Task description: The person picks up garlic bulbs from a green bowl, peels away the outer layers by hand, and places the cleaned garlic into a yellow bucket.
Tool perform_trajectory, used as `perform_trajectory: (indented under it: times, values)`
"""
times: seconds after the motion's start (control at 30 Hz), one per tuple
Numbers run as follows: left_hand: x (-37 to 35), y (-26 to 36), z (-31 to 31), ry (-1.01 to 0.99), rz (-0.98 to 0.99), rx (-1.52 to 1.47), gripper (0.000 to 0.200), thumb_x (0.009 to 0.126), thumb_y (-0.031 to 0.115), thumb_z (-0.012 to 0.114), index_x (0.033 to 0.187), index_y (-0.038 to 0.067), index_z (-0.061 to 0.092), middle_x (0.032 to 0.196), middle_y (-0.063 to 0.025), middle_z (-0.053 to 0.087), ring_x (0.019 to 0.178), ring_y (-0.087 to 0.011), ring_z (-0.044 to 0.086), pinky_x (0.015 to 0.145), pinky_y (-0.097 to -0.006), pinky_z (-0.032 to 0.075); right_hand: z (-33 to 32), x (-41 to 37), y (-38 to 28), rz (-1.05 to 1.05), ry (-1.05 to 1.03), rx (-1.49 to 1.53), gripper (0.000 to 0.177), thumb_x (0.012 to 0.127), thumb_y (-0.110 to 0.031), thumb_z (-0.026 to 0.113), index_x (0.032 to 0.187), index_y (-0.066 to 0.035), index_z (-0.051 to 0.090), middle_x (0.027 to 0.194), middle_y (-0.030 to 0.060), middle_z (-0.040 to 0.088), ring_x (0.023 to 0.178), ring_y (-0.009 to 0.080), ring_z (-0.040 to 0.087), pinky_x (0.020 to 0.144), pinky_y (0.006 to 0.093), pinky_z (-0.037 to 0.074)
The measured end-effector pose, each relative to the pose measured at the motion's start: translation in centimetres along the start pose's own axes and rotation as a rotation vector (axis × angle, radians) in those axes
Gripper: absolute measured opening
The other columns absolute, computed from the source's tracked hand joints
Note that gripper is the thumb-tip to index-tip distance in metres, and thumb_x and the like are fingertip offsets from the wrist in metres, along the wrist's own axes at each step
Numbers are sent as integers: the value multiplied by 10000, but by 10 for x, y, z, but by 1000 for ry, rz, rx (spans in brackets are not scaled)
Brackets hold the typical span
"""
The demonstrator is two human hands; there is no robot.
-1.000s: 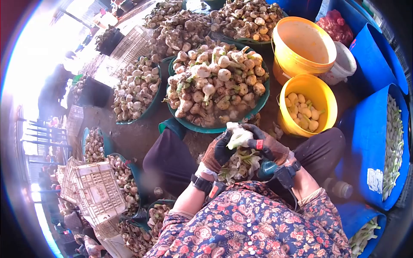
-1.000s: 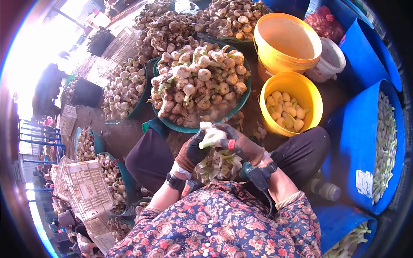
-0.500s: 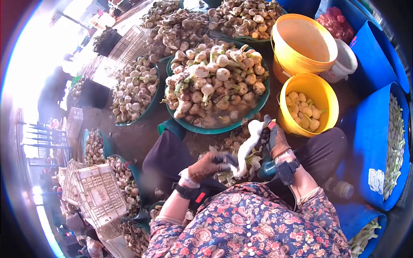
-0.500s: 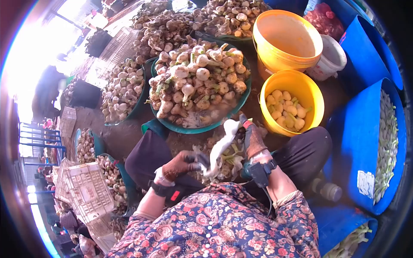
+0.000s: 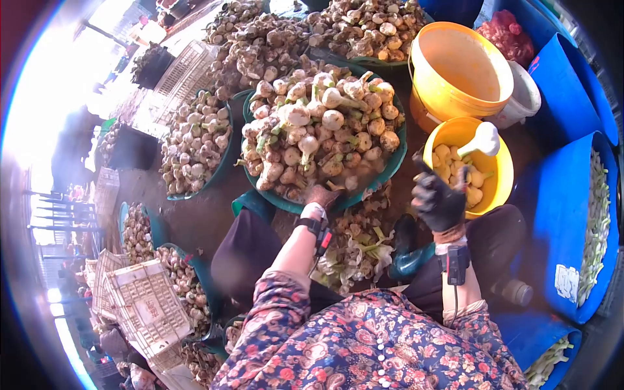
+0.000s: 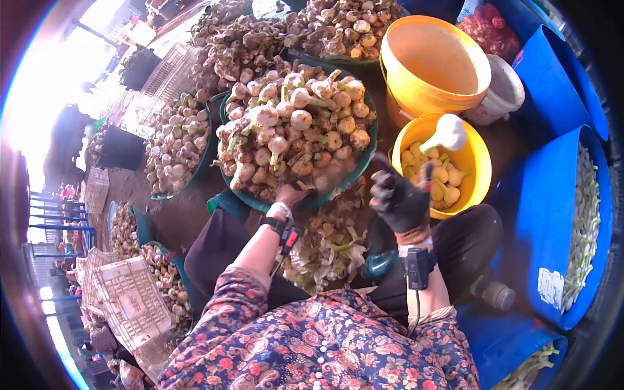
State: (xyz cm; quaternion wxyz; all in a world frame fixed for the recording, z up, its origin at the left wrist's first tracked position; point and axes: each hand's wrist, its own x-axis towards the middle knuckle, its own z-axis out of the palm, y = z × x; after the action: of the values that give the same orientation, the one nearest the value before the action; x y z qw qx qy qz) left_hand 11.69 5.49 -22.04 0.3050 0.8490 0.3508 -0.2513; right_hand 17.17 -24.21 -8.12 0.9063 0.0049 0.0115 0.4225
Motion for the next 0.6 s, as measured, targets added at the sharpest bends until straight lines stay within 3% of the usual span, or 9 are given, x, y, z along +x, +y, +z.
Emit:
perform_trajectory:
  times: [0.03,0.1,0.13,0.2,0.27,0.33,0.4,0.47,0.6]
  values:
    - [32,-16,31,20,88,-321,629,675,501,757,997,-26,640,955,-138,669,852,-199,633,764,-320,488,-8,1,6,18,136,-90,875,825,-699,423,1326,17,393,872,70,562,723,149,498,632,281,426]
    - [30,2,42,94,310,-186,562,663,434,786,994,1,648,952,-155,673,834,-232,652,752,-350,496,-23,1,23,64,453,-342,749,843,-649,468,1184,16,534,808,78,597,690,173,563,622,266,481]
    - [22,8,41,77,257,-133,535,669,416,786,996,14,651,952,-160,676,828,-250,657,750,-357,496,-32,4,32,82,608,-413,643,861,-592,504,1106,-2,577,790,54,600,640,167,566,579,249,485]
    - [-10,20,24,75,331,-220,529,646,456,776,953,40,664,911,-190,666,846,-319,643,755,-394,495,-44,9,45,121,722,-753,527,854,-512,588,1046,-21,611,776,26,602,649,133,565,570,226,466]
    - [-52,33,5,82,434,-184,517,630,473,773,906,50,665,867,-195,660,837,-354,634,742,-416,493,-63,15,60,-24,670,-1314,431,830,-427,659,997,-31,640,757,2,605,672,114,577,589,239,461]
    - [-101,49,-10,106,564,-45,501,621,467,778,857,42,653,819,-175,658,799,-356,628,710,-424,490,-69,17,78,-184,645,-1589,338,787,-339,702,889,-20,659,762,75,654,714,139,605,661,309,481]
    - [-130,54,-12,199,685,33,472,602,432,794,823,47,637,777,-155,643,769,-340,628,683,-419,488,-54,12,84,-116,643,-1837,339,781,-344,702,874,-22,654,749,108,651,709,139,602,654,315,478]
    - [-146,54,-14,260,758,37,452,583,391,812,839,58,645,763,-146,637,755,-336,626,671,-410,488,-43,8,84,-71,645,-1786,327,771,-335,711,852,-24,652,748,113,649,700,152,606,650,320,477]
    - [-165,54,-28,151,762,-105,459,575,392,829,834,61,646,789,-141,636,772,-328,625,687,-393,489,-29,2,79,-63,497,-1533,284,779,-290,700,811,-14,641,752,130,643,673,196,609,639,341,475]
